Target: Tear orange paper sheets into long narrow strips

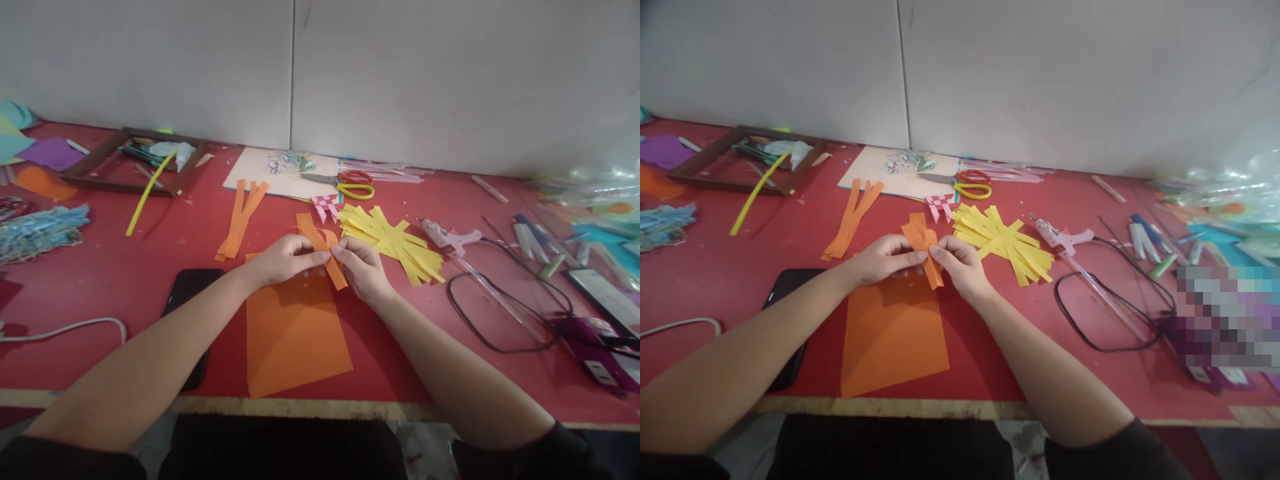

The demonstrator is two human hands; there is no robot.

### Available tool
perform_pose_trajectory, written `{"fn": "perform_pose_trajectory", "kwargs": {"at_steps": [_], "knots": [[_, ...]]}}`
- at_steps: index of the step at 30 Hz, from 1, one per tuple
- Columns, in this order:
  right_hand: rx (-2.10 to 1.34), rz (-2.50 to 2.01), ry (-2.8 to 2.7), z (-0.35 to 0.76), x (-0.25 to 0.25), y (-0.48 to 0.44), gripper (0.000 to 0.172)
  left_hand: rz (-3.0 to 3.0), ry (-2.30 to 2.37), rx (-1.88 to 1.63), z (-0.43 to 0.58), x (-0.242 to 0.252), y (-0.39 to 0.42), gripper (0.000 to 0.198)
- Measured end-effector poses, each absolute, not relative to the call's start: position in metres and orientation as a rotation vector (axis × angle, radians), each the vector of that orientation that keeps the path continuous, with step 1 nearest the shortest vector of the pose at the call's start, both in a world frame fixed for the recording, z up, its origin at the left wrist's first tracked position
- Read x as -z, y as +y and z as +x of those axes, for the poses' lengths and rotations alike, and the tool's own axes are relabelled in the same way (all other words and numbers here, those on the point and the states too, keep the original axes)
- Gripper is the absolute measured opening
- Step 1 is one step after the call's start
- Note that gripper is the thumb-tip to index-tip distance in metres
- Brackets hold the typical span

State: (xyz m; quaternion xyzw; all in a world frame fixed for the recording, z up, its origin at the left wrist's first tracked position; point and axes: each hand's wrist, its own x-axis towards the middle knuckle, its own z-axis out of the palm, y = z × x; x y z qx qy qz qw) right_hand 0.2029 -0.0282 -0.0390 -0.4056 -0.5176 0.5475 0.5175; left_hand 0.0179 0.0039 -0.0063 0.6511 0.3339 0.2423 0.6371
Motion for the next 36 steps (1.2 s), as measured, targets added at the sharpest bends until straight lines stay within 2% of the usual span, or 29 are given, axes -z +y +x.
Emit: {"fn": "perform_pose_trajectory", "kwargs": {"at_steps": [5,16,24,29,36], "knots": [[-1.216,-0.991,-1.259,0.2036,0.0400,-0.0280,0.036,1.459,0.766,-0.561,0.0168,0.0058,0.0045,0.038],[-1.078,-1.047,-1.226,0.2017,0.0349,-0.0279,0.038,1.410,0.849,-0.568,0.0155,0.0060,0.0028,0.050],[-1.147,-1.037,-1.298,0.2031,0.0351,-0.0302,0.046,1.440,0.774,-0.529,0.0161,0.0031,0.0013,0.038],[-1.184,-1.050,-1.326,0.2035,0.0362,-0.0311,0.044,1.462,0.763,-0.577,0.0165,0.0049,0.0032,0.032],[-1.075,-1.035,-1.272,0.2037,0.0362,-0.0289,0.045,1.447,0.820,-0.608,0.0172,0.0050,0.0054,0.036]]}}
